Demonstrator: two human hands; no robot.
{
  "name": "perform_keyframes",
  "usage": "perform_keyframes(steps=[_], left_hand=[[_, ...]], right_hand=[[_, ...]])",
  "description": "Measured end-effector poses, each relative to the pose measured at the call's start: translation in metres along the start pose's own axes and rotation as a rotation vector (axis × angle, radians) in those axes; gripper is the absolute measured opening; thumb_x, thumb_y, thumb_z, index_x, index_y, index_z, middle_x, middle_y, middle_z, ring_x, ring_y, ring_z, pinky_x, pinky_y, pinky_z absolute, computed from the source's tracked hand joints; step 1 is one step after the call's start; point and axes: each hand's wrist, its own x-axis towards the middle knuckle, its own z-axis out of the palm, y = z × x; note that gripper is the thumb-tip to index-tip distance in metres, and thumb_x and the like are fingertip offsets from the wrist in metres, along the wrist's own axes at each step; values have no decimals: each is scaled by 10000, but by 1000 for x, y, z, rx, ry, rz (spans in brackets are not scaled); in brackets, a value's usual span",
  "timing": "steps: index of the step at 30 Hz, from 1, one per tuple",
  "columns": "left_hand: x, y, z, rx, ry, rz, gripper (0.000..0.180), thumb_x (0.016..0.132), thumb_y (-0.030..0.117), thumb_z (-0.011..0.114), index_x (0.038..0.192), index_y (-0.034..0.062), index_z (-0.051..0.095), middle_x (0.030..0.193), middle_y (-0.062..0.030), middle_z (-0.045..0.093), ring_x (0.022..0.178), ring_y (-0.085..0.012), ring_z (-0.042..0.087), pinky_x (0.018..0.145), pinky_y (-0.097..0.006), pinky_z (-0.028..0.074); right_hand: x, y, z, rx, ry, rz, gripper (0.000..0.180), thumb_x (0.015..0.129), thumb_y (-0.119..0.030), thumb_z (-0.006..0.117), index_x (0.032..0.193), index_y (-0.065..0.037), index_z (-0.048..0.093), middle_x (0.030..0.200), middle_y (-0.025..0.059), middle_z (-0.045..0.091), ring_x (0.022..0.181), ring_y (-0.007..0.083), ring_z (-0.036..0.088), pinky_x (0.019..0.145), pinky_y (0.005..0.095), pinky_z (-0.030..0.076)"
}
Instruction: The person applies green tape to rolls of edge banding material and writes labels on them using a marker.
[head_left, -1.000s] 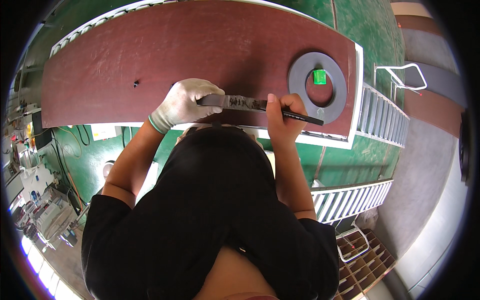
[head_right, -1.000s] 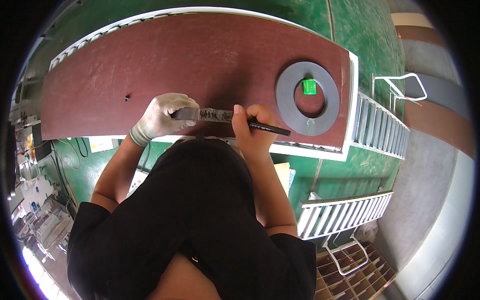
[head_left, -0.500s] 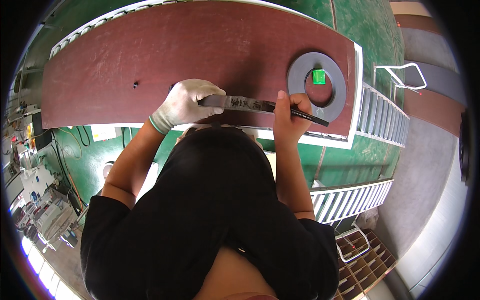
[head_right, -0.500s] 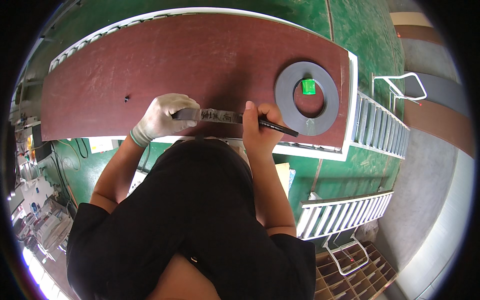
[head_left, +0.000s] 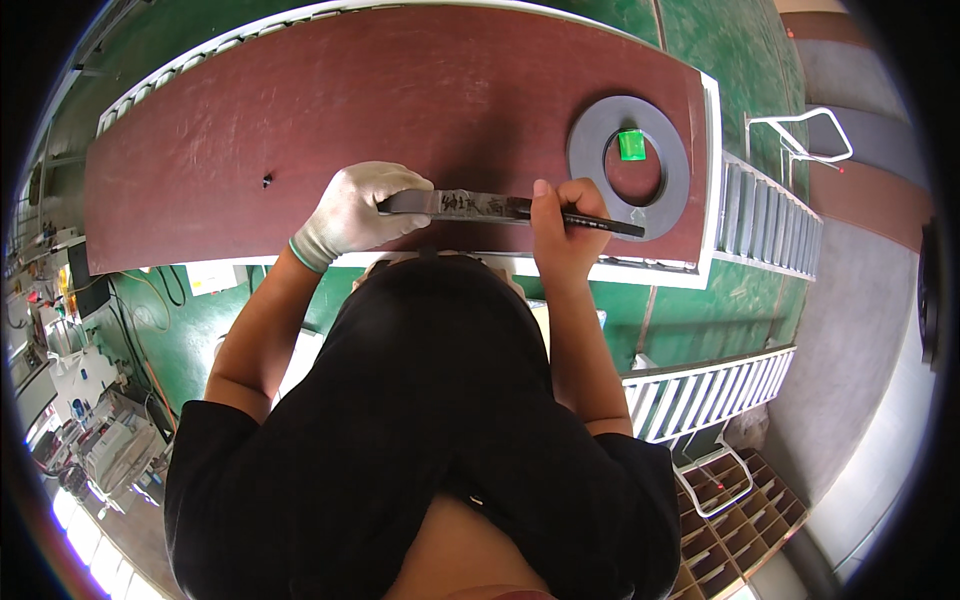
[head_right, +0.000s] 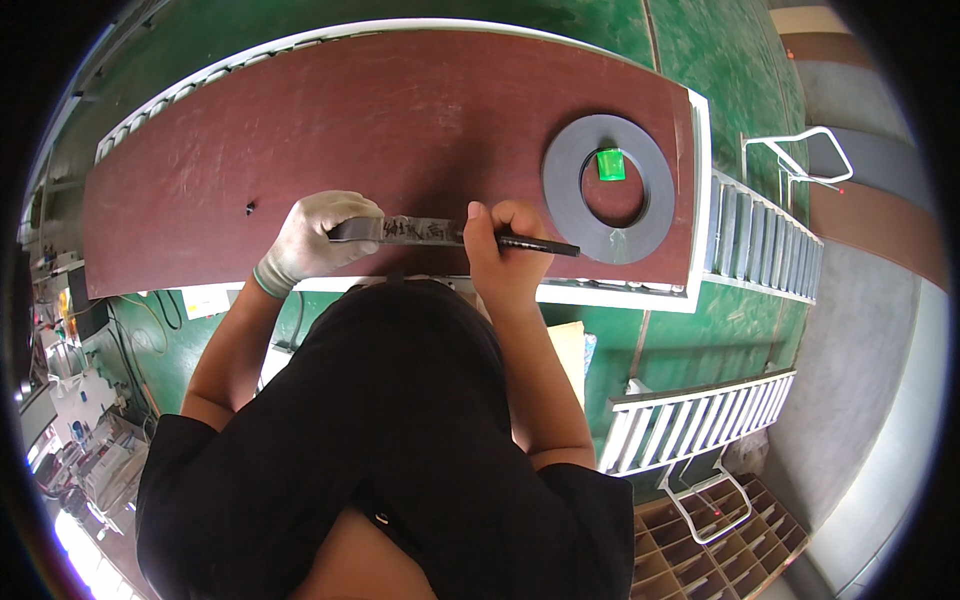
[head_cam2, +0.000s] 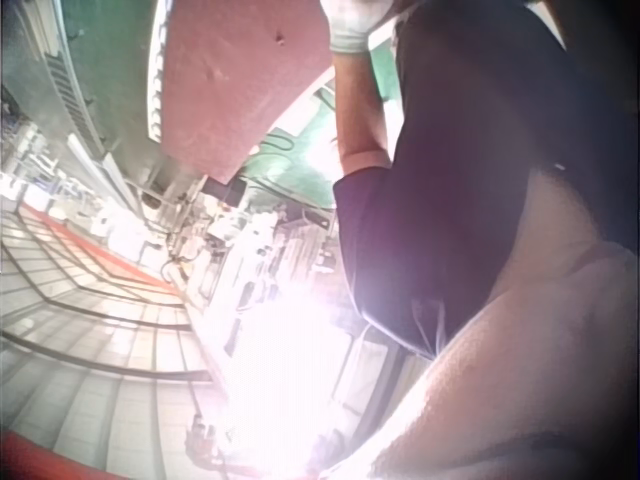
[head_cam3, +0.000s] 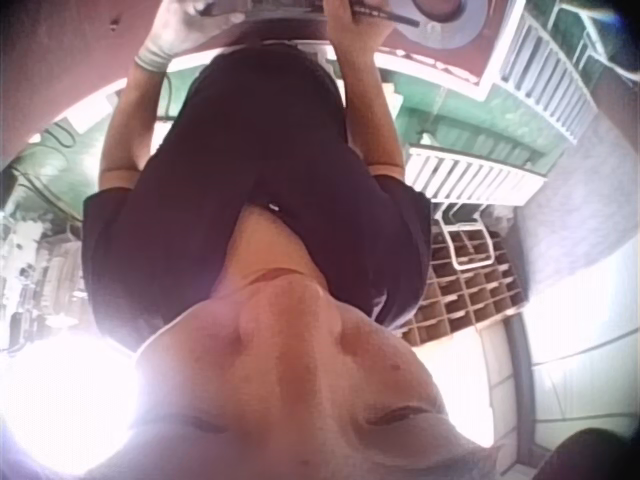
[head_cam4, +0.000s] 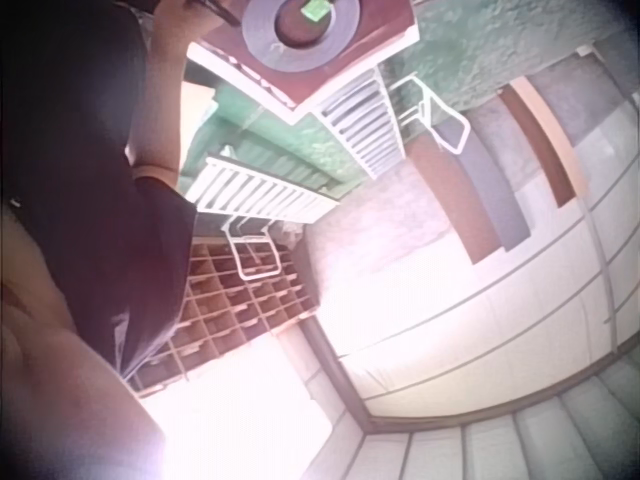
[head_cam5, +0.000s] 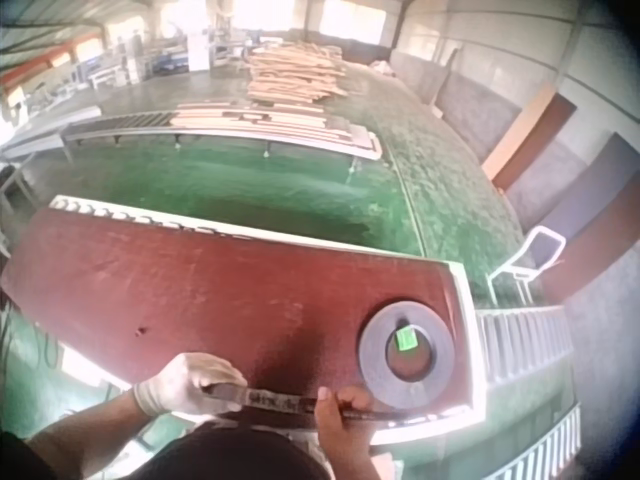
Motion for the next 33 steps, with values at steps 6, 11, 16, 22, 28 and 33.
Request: perform_keyframes(steps=[6, 11, 16, 22, 28, 33], left_hand=[[-1, 4, 0, -18, 6, -28, 295, 762, 53, 879, 1039, 61, 777, 945, -87, 758, 837, -265, 711, 797, -369, 582], [0, 8, 1, -31, -2, -40, 280, 776, 40, 865, 1040, 60, 773, 941, -82, 756, 830, -245, 707, 785, -360, 580], [2, 9, 2, -49, -13, -53, 270, 791, 38, 861, 1045, 50, 769, 936, -86, 750, 823, -241, 707, 782, -351, 578], [7, -14, -7, -42, 14, -177, 341, 813, 87, 885, 1124, 23, 760, 989, -109, 743, 860, -237, 717, 818, -336, 580], [47, -97, -37, 515, 268, -105, 658, 914, 362, 823, 1435, 22, 608, 1336, -228, 681, 1242, -403, 644, 1083, -458, 517], [52, -102, -22, 418, 575, -149, 530, 1034, 273, 697, 1468, -6, 576, 1453, -220, 614, 1358, -363, 578, 1152, -446, 463]], right_hand=[[0, -1, -1, 50, -33, -36, 302, 934, -3, 773, 784, -82, 523, 640, -54, 473, 563, 32, 395, 490, 256, 329], [2, -5, -2, 110, -17, 39, 337, 946, 19, 753, 771, -92, 487, 648, -60, 450, 580, 30, 391, 500, 254, 320], [0, 4, -6, 191, 62, 28, 113, 1025, -94, 700, 1024, -45, 598, 790, 12, 613, 624, 61, 507, 550, 235, 392], [-2, 10, -32, 280, 212, 314, 482, 1135, -380, 522, 1444, -12, 550, 1058, 173, 769, 668, 164, 681, 608, 288, 522], [-13, 75, -76, 80, 141, 494, 386, 1120, -365, 553, 1274, -27, 656, 1004, 131, 767, 727, 150, 680, 649, 284, 527], [-35, 178, -123, -412, 17, 352, 319, 1066, -308, 664, 1245, -45, 654, 991, 116, 750, 855, 230, 735, 772, 337, 573]])
